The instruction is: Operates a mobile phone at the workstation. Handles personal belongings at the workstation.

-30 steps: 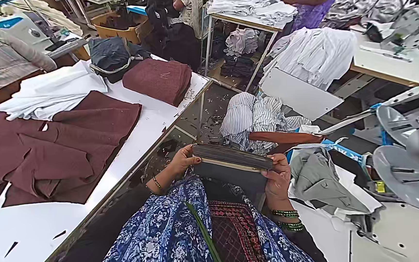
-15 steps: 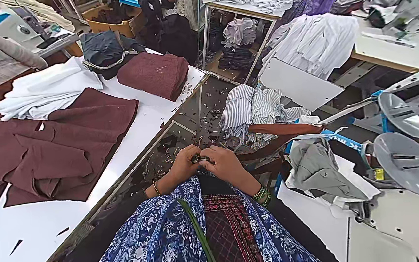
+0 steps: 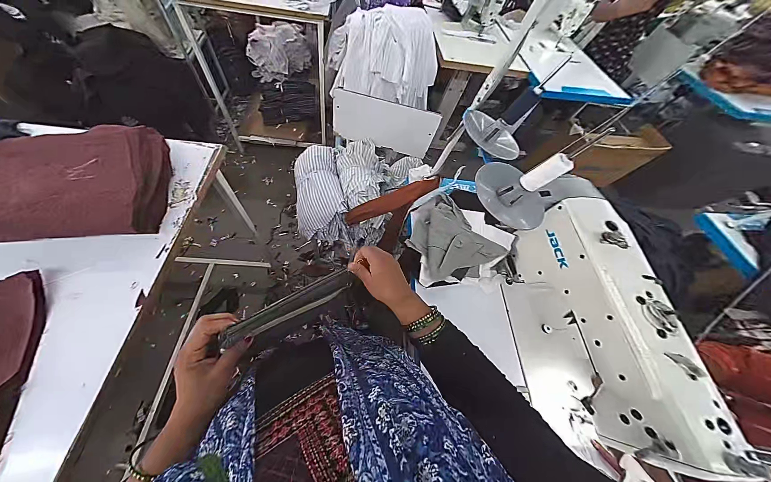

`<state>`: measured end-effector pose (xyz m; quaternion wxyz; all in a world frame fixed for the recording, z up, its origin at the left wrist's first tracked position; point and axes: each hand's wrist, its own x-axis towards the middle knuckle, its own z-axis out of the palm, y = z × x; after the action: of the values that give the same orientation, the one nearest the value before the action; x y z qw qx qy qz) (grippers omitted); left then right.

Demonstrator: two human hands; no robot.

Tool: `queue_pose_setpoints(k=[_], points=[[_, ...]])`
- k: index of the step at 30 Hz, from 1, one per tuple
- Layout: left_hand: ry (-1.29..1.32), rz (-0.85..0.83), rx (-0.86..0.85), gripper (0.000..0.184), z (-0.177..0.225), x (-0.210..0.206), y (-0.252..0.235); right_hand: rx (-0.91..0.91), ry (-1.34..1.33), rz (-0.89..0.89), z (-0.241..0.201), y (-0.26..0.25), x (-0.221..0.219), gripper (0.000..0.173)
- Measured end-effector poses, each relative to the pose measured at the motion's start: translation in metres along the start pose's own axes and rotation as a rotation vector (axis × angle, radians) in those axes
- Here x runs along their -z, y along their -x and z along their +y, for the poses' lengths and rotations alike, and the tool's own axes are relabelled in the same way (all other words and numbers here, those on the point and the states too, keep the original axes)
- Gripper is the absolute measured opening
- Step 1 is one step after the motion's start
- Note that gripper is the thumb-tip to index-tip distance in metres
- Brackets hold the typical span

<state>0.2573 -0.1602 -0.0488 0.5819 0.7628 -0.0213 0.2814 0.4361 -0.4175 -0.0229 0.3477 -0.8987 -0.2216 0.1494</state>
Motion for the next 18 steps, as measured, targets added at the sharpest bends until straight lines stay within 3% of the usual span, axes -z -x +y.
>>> queue_pose_setpoints(k=[2,4,6,7,9,11,13,15,18], points=[[0.056,-0.071,-0.011,0.017,-0.002,-0.005,-0.001,0.305,-0.036,0.130,0.010,0.012,-0.009,0.036],[0.103,-0.128,-0.029,0.018,-0.003,-0.014,-0.005,0.483,-0.066,-0.068,0.001,0.024,-0.017,0.053],[0.100,-0.167,-0.028,0.019,-0.004,-0.022,-0.010,0.537,-0.007,-0.222,-0.010,0.033,-0.020,0.041],[0.076,-0.180,-0.013,0.022,-0.003,-0.024,-0.011,0.496,0.031,-0.224,-0.013,0.037,-0.017,0.033],[0.008,-0.207,0.050,0.049,-0.001,-0.023,-0.013,0.296,0.137,-0.113,-0.012,0.045,0.003,0.029],[-0.102,-0.199,0.172,0.073,-0.001,-0.012,-0.014,-0.027,0.243,-0.026,0.000,0.047,0.043,0.033],[-0.174,-0.200,0.282,0.069,-0.003,0.001,-0.008,-0.323,0.332,0.057,0.024,0.049,0.084,0.037],[-0.202,-0.257,0.358,0.053,0.000,0.015,0.007,-0.481,0.438,0.199,0.055,0.057,0.105,0.042],[-0.162,-0.365,0.444,0.033,0.012,0.042,0.033,-0.396,0.472,0.466,0.091,0.056,0.103,0.041]])
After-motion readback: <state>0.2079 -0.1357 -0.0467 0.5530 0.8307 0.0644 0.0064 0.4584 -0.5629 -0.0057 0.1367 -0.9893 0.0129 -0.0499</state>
